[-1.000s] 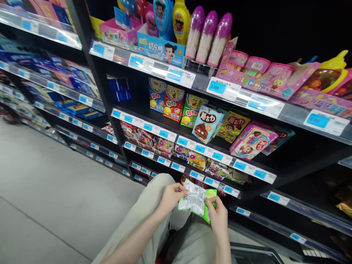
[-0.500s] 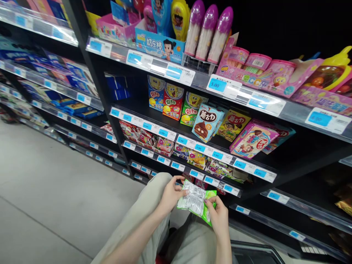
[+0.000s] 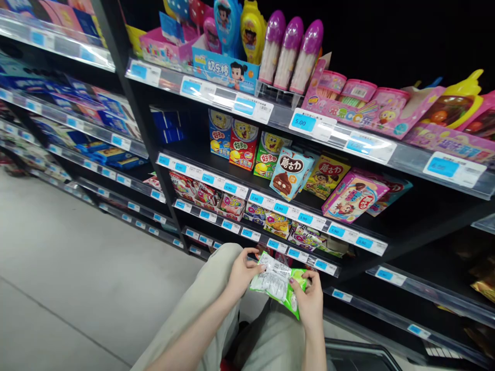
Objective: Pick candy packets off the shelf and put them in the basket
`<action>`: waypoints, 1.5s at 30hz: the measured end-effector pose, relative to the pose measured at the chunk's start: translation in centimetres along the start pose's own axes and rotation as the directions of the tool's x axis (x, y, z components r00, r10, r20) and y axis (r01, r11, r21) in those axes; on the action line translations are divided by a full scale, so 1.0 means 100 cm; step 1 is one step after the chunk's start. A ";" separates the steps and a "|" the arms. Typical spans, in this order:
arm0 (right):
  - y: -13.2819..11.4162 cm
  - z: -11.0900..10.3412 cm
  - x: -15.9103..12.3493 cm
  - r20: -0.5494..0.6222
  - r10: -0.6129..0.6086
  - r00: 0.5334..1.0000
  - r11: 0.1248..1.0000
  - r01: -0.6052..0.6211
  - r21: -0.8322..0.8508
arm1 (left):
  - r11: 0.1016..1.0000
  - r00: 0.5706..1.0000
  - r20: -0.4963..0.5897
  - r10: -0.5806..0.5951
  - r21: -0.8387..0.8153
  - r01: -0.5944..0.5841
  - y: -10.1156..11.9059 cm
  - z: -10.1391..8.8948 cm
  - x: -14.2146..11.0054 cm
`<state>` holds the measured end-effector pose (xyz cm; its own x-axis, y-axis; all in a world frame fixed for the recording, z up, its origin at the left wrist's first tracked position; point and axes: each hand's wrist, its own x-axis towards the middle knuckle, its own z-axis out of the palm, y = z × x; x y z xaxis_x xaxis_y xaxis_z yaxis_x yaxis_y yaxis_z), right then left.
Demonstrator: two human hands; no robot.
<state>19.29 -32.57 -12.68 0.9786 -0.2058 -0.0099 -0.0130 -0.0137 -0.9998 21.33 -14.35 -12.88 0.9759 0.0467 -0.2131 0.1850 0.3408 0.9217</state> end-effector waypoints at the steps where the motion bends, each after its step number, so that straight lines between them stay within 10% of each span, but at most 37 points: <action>1: 0.001 0.000 0.000 -0.010 -0.004 1.000 1.000 0.004 0.000 | 0.996 0.997 0.043 -0.071 -0.049 0.073 0.000 0.000 -0.001; 6: 0.009 -0.003 0.002 0.059 -0.010 0.998 0.999 0.007 0.045 | 0.904 0.838 0.398 -0.373 -0.048 0.426 -0.001 0.004 -0.011; 19: 0.014 0.001 0.006 -0.060 0.046 0.997 0.995 -0.040 0.093 | 0.988 0.933 0.353 -0.074 -0.101 0.117 -0.004 0.010 -0.008; 25: 0.021 -0.013 0.007 0.064 0.036 0.997 0.979 -0.048 0.196 | 0.990 0.819 0.560 -0.125 0.019 0.138 0.011 -0.004 -0.008; 30: 0.025 -0.019 0.008 0.134 0.074 0.988 0.953 -0.110 0.284 | 0.999 0.898 0.438 -0.042 0.036 0.029 0.019 -0.008 -0.007; 37: 0.024 -0.015 0.007 0.077 0.087 0.993 0.935 -0.108 0.337 | 0.996 0.903 0.427 -0.036 0.085 -0.001 0.008 -0.004 -0.008; 45: 0.027 -0.020 0.009 0.052 0.079 0.996 0.953 -0.091 0.289 | 0.892 0.925 0.341 0.169 0.347 -0.291 0.000 -0.003 -0.012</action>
<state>19.73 -34.74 -15.34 0.9838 -0.1553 -0.0898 -0.0419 0.2880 -0.9567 20.09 -14.13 -12.69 0.9732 -0.2193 0.0693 -0.0789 -0.0352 0.9963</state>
